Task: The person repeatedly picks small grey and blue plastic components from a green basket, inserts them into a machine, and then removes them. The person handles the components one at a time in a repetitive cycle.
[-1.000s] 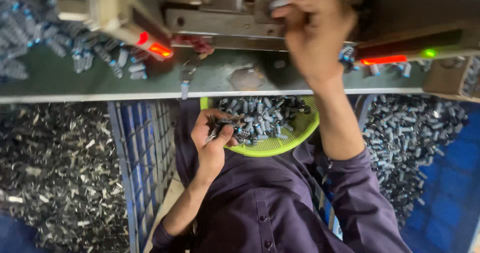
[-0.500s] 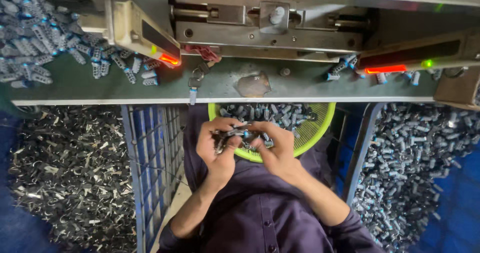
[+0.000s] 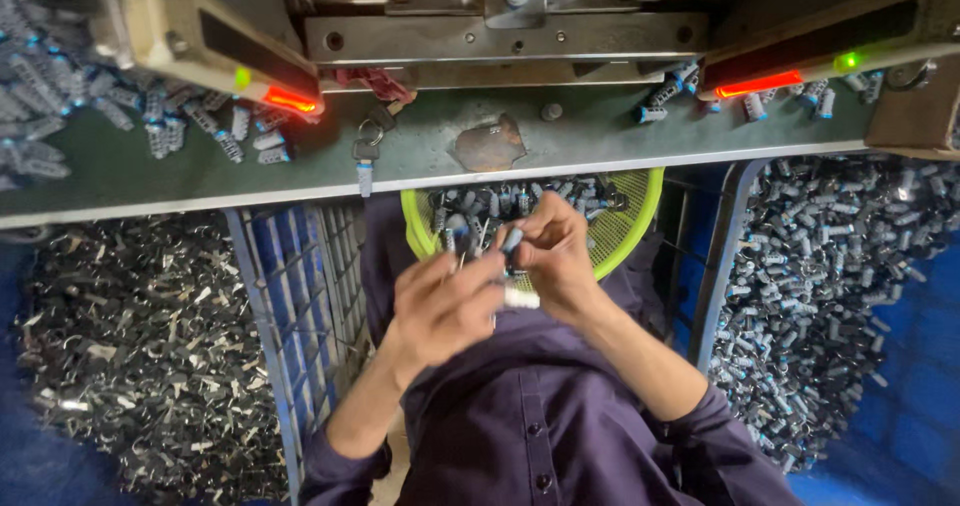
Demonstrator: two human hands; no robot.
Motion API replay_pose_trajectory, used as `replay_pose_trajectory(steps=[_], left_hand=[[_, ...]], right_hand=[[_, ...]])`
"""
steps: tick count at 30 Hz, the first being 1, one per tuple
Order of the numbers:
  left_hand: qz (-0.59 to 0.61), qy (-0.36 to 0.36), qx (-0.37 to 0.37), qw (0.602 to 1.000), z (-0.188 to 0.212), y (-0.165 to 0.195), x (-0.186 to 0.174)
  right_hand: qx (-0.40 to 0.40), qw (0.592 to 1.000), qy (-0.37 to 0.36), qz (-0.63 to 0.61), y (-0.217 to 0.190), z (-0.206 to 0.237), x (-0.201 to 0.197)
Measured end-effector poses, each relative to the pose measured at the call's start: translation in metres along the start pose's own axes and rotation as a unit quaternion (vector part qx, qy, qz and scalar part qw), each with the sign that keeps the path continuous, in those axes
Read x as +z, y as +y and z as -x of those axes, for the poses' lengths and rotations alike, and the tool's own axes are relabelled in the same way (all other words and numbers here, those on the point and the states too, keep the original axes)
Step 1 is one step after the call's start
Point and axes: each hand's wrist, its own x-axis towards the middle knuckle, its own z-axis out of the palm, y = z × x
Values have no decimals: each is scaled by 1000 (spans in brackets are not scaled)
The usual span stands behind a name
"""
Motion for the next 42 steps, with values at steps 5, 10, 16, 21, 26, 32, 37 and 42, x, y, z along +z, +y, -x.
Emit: replay_pose_trajectory(steps=[5, 10, 16, 21, 26, 32, 37, 42], left_hand=[[165, 111, -162, 966, 3, 24, -7], [465, 269, -373, 756, 3, 15, 22], [483, 150, -357, 786, 7, 11, 15], [463, 145, -357, 798, 7, 5, 17], [503, 160, -376, 762, 18, 7, 17], [546, 199, -366, 727, 19, 1, 25], [554, 164, -366, 730, 12, 2, 36], [559, 166, -349, 733, 3, 10, 28]], right_hand=[[120, 963, 13, -241, -2, 1, -7], [100, 973, 45, -201, -15, -7, -9], [-170, 961, 20, 220, -66, -31, 15], [-494, 703, -88, 504, -141, -88, 47], [-519, 609, -6, 600, -145, -150, 81], [-418, 734, -78, 530, -155, -154, 68], [-447, 646, -162, 597, -160, -157, 76], [-447, 475, -99, 751, -180, -112, 84]])
